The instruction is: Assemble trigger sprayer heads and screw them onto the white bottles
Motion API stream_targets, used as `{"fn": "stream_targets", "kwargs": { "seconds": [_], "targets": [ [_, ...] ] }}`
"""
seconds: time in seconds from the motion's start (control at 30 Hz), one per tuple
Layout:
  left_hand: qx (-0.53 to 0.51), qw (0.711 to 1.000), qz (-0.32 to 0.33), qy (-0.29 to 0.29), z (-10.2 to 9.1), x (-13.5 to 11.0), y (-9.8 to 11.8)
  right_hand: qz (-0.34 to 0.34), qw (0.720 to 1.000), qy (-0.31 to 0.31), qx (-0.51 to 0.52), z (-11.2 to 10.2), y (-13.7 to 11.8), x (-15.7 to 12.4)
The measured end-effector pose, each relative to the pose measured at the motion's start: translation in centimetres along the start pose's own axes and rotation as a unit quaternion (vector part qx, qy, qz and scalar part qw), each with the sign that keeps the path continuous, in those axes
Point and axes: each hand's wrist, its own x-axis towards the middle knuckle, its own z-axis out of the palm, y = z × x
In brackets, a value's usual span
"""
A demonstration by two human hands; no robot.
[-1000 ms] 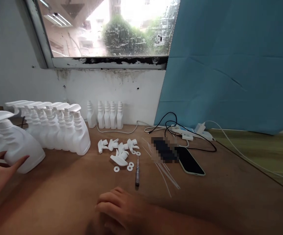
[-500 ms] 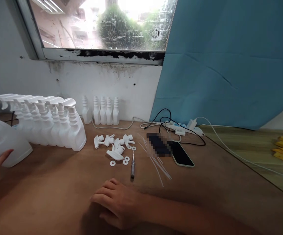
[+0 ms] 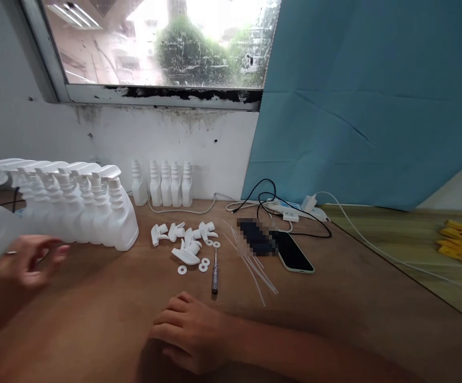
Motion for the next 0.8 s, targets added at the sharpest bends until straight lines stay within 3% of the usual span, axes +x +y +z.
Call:
{"fn": "stream_targets", "kwargs": {
  "seconds": [0.1, 0.17, 0.27, 0.33, 0.4, 0.53, 0.8],
  "targets": [
    [-0.017, 0.979, 0.179, -0.093, 3.2, 1.4, 4.7, 0.017, 0.997, 0.011, -0.069, 0.2, 1.1, -0.2],
    [-0.034, 0.948, 0.278, -0.153, 5.7, 2.1, 7.2, 0.046, 0.991, 0.018, -0.123, 0.3, 2.0, -0.4],
    [-0.05, 0.921, 0.341, -0.178, 9.1, 3.3, 9.8, 0.097, 0.978, 0.024, -0.183, 0.2, 3.2, -0.7],
    [-0.058, 0.931, 0.316, -0.172, 11.0, 4.4, 10.8, 0.138, 0.971, 0.028, -0.195, 0.1, 3.7, -0.8],
    [-0.062, 0.951, 0.247, -0.173, 12.6, 5.6, 11.3, 0.179, 0.965, 0.034, -0.189, 0.0, 3.9, -1.0],
    [-0.056, 0.973, 0.126, -0.187, 15.3, 6.3, 10.8, 0.221, 0.959, 0.048, -0.169, -0.2, 4.0, -1.3],
    [-0.112, 0.968, 0.09, -0.204, 17.4, 5.0, 8.8, 0.219, 0.963, 0.056, -0.148, -0.6, 5.2, -1.6]
  ]
}}
